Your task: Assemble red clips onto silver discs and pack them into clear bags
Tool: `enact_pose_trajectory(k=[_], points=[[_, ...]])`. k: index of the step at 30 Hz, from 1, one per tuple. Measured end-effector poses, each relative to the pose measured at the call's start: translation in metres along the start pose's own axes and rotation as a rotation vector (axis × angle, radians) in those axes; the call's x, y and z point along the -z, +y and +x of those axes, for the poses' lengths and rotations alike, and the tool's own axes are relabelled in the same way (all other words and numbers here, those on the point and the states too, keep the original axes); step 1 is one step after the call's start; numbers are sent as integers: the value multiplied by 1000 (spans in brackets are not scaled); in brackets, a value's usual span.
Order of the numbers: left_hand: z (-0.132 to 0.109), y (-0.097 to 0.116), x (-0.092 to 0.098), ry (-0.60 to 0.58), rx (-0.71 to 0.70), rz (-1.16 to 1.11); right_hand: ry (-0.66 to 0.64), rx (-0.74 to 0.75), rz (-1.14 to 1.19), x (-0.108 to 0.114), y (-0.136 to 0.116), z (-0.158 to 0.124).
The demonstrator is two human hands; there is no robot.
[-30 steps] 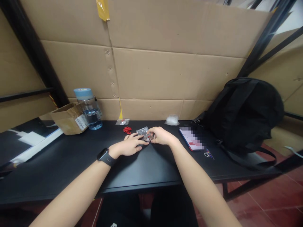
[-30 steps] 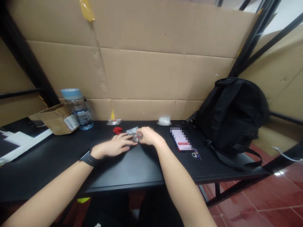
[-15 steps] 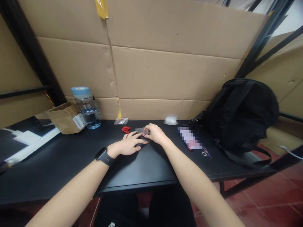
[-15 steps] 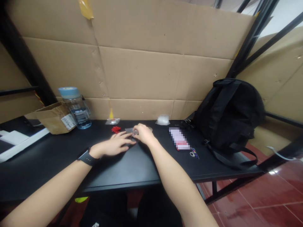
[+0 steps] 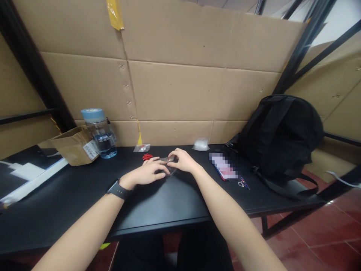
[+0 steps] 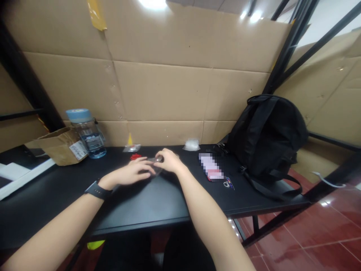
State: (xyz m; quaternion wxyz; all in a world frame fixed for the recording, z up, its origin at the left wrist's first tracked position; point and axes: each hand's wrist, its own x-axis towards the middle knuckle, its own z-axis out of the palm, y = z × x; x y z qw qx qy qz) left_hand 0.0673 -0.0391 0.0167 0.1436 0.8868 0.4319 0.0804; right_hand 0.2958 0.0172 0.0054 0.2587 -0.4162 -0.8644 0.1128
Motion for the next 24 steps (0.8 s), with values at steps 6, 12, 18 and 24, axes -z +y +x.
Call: enact_pose_trajectory(k=[6,12,18,24], points=[[6,-10,0,290,-34,-217,25,25,52,16,14,-3],[14,-11,-16,390,102,91,-85,60,29,8,16,-3],[13,-9,-10,377,165,87,-43,25,20,8,16,-3],[15,-7,-8,420,299,-28,-34,-63,-12,10,19,-2]])
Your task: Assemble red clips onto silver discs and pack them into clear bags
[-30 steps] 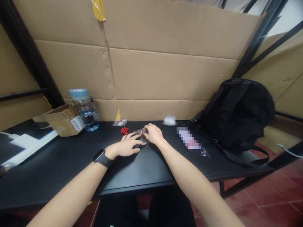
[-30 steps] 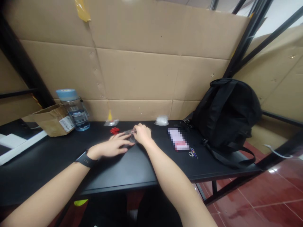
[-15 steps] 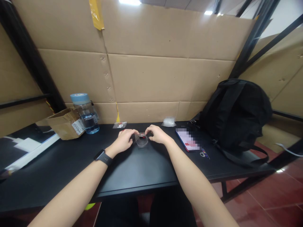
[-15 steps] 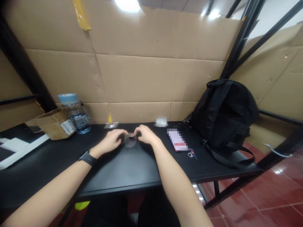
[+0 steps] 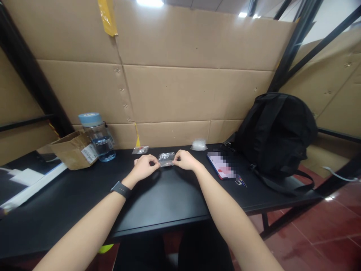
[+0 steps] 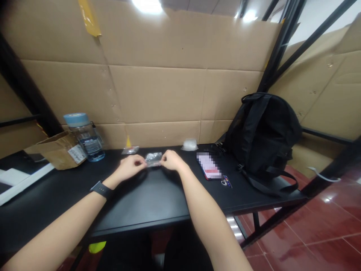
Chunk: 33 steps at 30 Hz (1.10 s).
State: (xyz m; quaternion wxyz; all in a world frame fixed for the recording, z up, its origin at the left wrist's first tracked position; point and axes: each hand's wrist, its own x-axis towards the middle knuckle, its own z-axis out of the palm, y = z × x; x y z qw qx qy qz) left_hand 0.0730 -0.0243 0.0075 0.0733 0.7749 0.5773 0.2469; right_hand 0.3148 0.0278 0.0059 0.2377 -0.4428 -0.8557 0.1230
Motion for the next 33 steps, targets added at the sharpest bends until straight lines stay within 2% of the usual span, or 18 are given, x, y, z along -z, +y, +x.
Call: enact_pose_trajectory(k=[4,8,10,12,15,17,27,33], points=[[-2,7,-8,86,57,64,61,-82,-89,-3,-4,-2],[-4,11,-14,149,-41,74,122,68,-45,-2,-12,-4],[-4,12,-16,121,-128,49,91,138,-34,0,-16,-5],[-4,11,-18,74,-158,30,20,158,-49,0,-19,-6],[-4,10,-21,16,-139,12,-81,96,-77,-3,-19,-6],[-5,8,-22,-3,-137,25,-97,25,-71,-7,-17,-6],[-4,6,-16,77,-19,49,-85,-91,127,0,-13,-6],[-2,5,-19,109,1,27,-39,-104,132,-6,-15,-5]])
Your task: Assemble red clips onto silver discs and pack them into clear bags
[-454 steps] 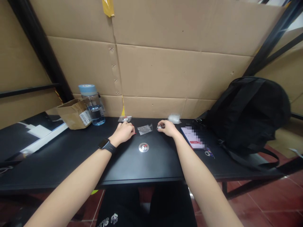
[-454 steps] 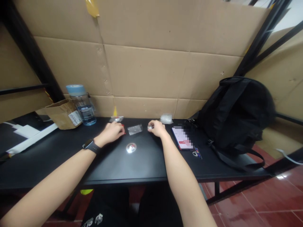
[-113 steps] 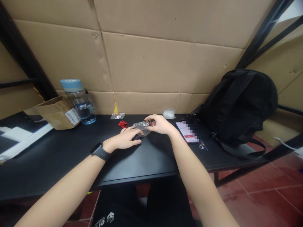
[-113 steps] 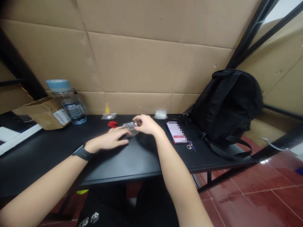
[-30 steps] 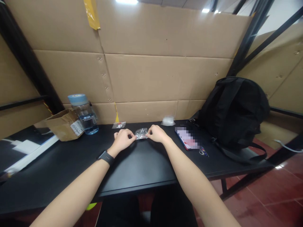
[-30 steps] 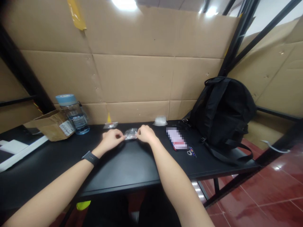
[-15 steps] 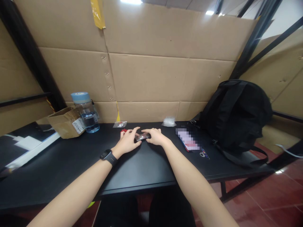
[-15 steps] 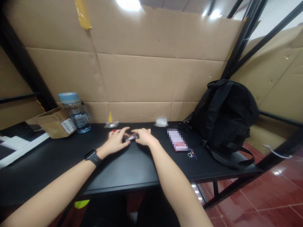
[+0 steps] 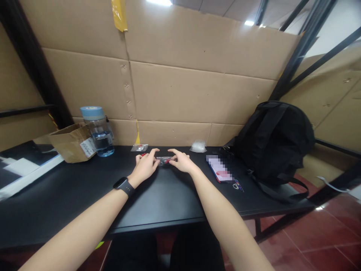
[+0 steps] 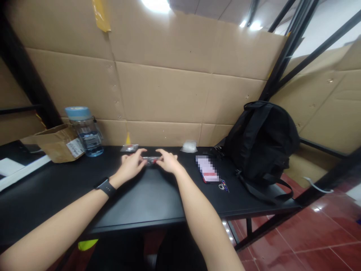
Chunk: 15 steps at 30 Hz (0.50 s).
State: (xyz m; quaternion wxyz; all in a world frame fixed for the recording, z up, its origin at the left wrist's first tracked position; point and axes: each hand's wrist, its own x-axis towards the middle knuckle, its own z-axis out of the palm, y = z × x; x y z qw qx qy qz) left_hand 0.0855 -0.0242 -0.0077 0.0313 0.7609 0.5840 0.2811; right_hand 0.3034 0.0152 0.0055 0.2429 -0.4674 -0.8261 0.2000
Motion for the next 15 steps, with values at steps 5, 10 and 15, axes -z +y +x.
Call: enact_pose_trajectory(k=[5,10,15], points=[[0,1,1,16,-9,42,27,-26,-15,-7,3,3],[-1,2,4,-23,-36,102,114,-26,-139,-5,2,2],[-2,3,5,-9,-36,109,-26,224,-189,-2,-4,-1]])
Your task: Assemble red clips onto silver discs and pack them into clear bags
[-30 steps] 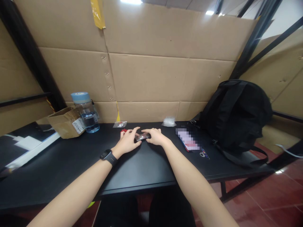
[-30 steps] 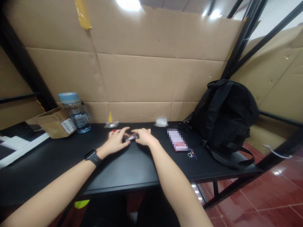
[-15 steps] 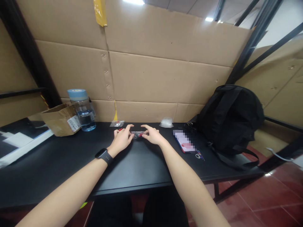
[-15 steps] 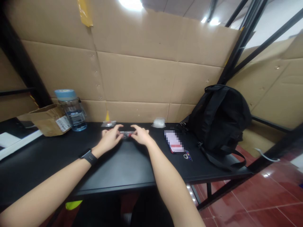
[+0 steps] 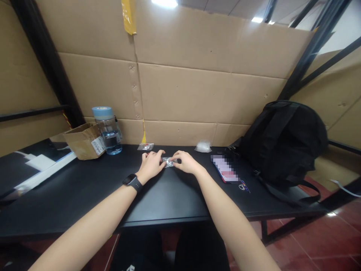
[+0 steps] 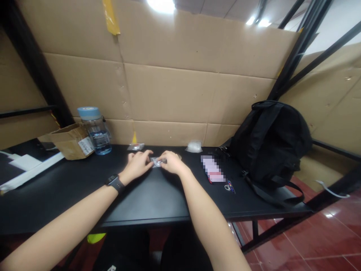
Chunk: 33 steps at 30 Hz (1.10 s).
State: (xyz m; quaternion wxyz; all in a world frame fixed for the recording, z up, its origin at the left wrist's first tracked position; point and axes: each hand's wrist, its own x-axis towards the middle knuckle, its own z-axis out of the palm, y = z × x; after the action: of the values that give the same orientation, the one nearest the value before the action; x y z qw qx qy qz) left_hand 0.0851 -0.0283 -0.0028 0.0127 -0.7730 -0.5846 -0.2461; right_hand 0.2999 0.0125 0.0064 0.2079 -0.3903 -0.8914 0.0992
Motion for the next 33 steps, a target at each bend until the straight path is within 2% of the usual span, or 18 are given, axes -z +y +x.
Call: enact_pose_trajectory(k=[3,8,11,14,17,20,23,27,30,33], points=[[3,-6,5,47,23,-12,-73,29,-65,-3,-5,1],[10,-42,25,156,203,22,-128,-113,-255,-13,-10,18],[13,-71,31,100,310,76,-173,-162,-289,-20,-10,43],[14,-96,29,25,333,132,-196,-157,-285,-29,-8,74],[15,-110,22,-31,323,108,-207,-133,-276,-41,-11,99],[17,-116,14,-106,302,74,-196,-114,-259,-51,-15,110],[19,-120,7,-176,289,50,-159,-85,-298,-52,-20,104],[22,-123,0,-159,310,19,-59,-86,-392,-31,-19,81],[22,-124,-3,-143,311,23,18,-192,-435,-5,-6,57],[22,-122,-3,-138,296,15,110,-377,-492,18,20,27]])
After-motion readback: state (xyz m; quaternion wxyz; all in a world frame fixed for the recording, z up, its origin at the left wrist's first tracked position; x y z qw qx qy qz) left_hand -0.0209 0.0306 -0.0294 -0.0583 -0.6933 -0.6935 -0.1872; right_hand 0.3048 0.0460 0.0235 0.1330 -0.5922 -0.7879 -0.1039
